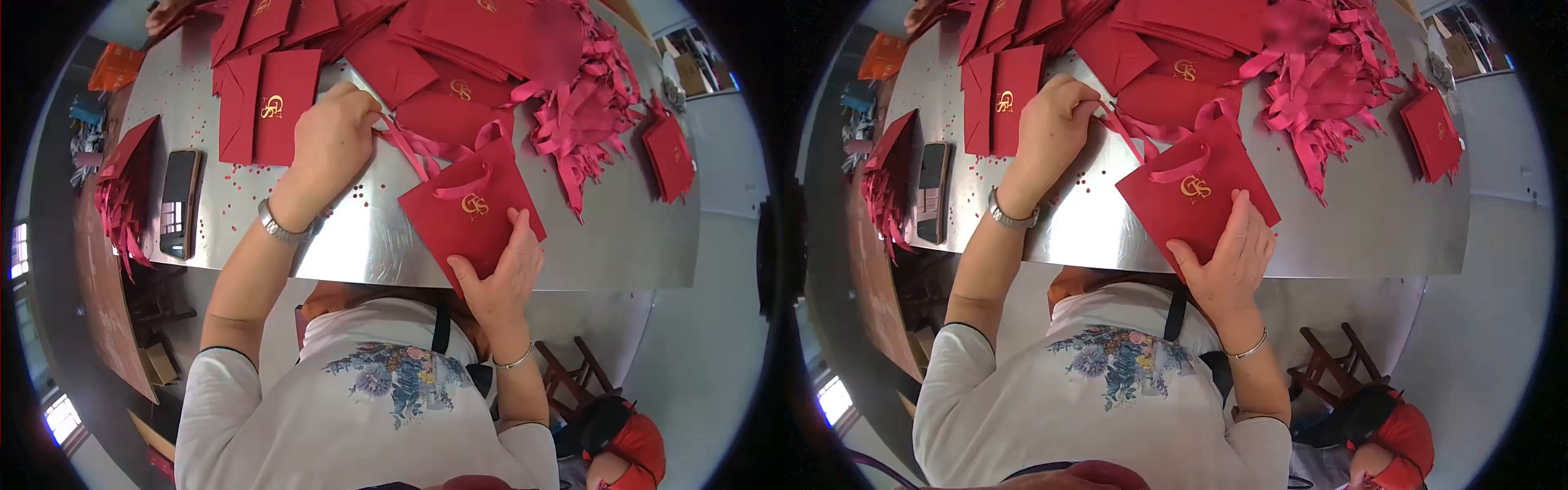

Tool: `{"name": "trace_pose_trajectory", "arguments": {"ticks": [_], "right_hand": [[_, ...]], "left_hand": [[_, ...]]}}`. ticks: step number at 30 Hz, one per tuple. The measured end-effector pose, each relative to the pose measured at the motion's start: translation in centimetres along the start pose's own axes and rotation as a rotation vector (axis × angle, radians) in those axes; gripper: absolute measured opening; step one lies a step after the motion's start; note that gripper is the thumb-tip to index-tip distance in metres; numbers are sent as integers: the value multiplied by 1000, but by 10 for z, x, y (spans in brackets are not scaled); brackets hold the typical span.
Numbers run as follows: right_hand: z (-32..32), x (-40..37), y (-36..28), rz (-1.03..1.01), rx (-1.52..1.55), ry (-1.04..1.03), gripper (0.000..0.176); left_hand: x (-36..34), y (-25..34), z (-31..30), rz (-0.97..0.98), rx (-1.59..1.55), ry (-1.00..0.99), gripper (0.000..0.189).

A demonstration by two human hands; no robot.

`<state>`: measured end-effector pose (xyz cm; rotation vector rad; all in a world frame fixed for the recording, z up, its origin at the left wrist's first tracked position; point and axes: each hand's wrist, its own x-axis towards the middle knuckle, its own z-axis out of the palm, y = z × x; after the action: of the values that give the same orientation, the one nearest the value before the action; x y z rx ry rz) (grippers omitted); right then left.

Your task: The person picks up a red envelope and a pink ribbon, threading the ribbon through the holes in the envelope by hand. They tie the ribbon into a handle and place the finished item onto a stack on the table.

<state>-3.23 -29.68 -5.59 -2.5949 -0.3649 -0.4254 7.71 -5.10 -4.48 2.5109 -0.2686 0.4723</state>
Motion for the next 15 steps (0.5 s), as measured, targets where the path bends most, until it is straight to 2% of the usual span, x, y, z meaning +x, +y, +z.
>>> {"name": "trace_pose_trajectory", "arguments": {"ticks": [2, 3, 5, 6, 8, 9, 10, 13, 15], "right_hand": [[0, 1, 1, -17, -5, -10, 93], [0, 1, 2, -20, -18, -24, 91], [0, 1, 1, -13, -7, -20, 89], [-1, 0, 1, -10, -3, -23, 87], [2, -1, 3, -31, -19, -10, 87], [3, -1, 3, -48, -36, 3, 86], [3, -1, 3, -55, -32, 2, 86], [1, 0, 0, -31, -56, -11, 83], [-1, -1, -1, -25, -76, -25, 80]], "left_hand": [[2, -1, -4, -26, 24, 14, 21], [-1, 8, -7, -117, -100, 15, 30], [-2, 24, -11, -66, -147, 117, 34], [-2, 24, -7, 11, -200, 106, 33], [1, 31, -2, 103, -218, -120, 31], [5, 37, 1, 201, -136, -142, 23], [9, 41, 5, 197, -132, -137, 23], [17, 42, 14, 190, 38, -329, 10], [17, 39, 18, 189, 27, -312, 8]]}}
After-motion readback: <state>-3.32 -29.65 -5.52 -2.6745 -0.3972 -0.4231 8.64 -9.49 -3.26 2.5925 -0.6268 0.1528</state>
